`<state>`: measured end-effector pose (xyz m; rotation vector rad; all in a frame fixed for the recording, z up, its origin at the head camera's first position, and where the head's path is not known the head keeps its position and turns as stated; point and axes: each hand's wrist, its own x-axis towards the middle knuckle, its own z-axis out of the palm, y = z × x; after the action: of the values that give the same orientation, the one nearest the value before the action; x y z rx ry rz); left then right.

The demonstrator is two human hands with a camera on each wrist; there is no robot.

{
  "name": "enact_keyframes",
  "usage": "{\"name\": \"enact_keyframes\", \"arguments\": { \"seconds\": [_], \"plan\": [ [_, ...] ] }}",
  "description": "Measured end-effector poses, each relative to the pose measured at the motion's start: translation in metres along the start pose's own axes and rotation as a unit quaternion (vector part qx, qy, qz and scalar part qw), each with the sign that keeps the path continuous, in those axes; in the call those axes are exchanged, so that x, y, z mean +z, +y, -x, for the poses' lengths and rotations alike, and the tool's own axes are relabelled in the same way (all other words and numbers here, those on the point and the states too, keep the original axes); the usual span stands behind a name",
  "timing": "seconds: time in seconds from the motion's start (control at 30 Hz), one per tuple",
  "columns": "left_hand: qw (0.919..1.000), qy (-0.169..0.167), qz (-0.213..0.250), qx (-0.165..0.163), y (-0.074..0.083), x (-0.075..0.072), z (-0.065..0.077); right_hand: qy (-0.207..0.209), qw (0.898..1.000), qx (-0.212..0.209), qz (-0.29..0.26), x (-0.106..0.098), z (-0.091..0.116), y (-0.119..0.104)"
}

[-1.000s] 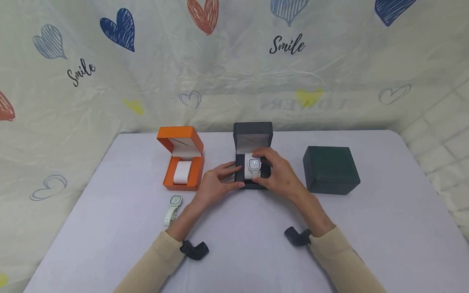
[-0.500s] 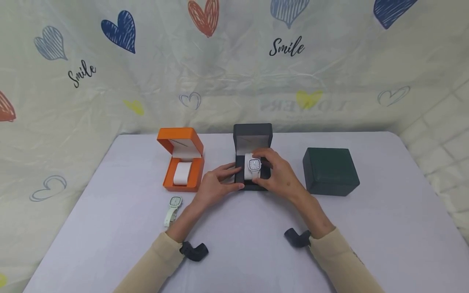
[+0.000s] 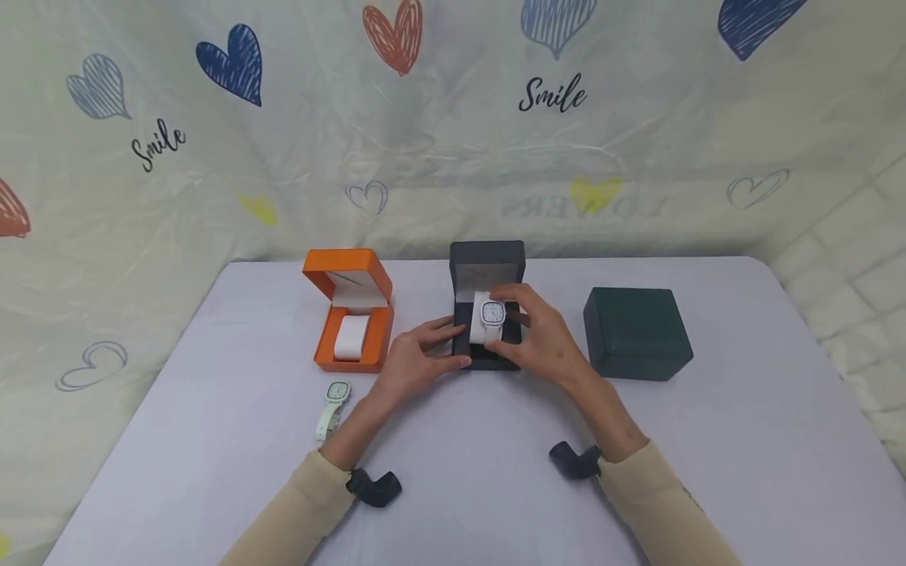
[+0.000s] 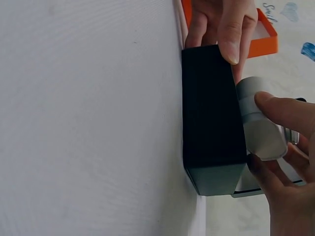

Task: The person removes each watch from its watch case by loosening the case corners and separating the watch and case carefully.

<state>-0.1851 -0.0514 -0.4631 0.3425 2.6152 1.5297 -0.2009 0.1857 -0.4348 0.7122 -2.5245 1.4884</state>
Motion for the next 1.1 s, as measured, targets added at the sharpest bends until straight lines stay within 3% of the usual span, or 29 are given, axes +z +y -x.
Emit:
{"name": "enact_keyframes", "arguments": {
  "seconds": [0.27, 0.43, 0.8, 0.93, 1.1],
  "plan": [
    [0.9999, -0.003, -0.008, -0.008, 0.004, 0.002, 0.001, 0.008, 1.000, 0.010, -0.007, -0.001, 0.004, 0.000],
    [0.9997, -0.012, 0.019, -0.012, 0.005, 0.003, 0.003, 0.011, 1.000, 0.016, -0.004, -0.002, 0.007, -0.001],
    [0.9998, -0.007, 0.021, 0.001, 0.011, 0.000, 0.006, 0.019, 1.000, 0.014, -0.007, -0.002, 0.010, -0.004],
    [0.9999, 0.012, 0.007, 0.001, 0.014, -0.001, 0.007, 0.022, 1.000, 0.017, -0.013, -0.001, 0.011, -0.004],
    [0.9979, 0.061, 0.005, 0.022, 0.021, -0.002, 0.006, 0.022, 0.999, 0.020, -0.020, 0.000, 0.011, -0.005]
  ]
}}
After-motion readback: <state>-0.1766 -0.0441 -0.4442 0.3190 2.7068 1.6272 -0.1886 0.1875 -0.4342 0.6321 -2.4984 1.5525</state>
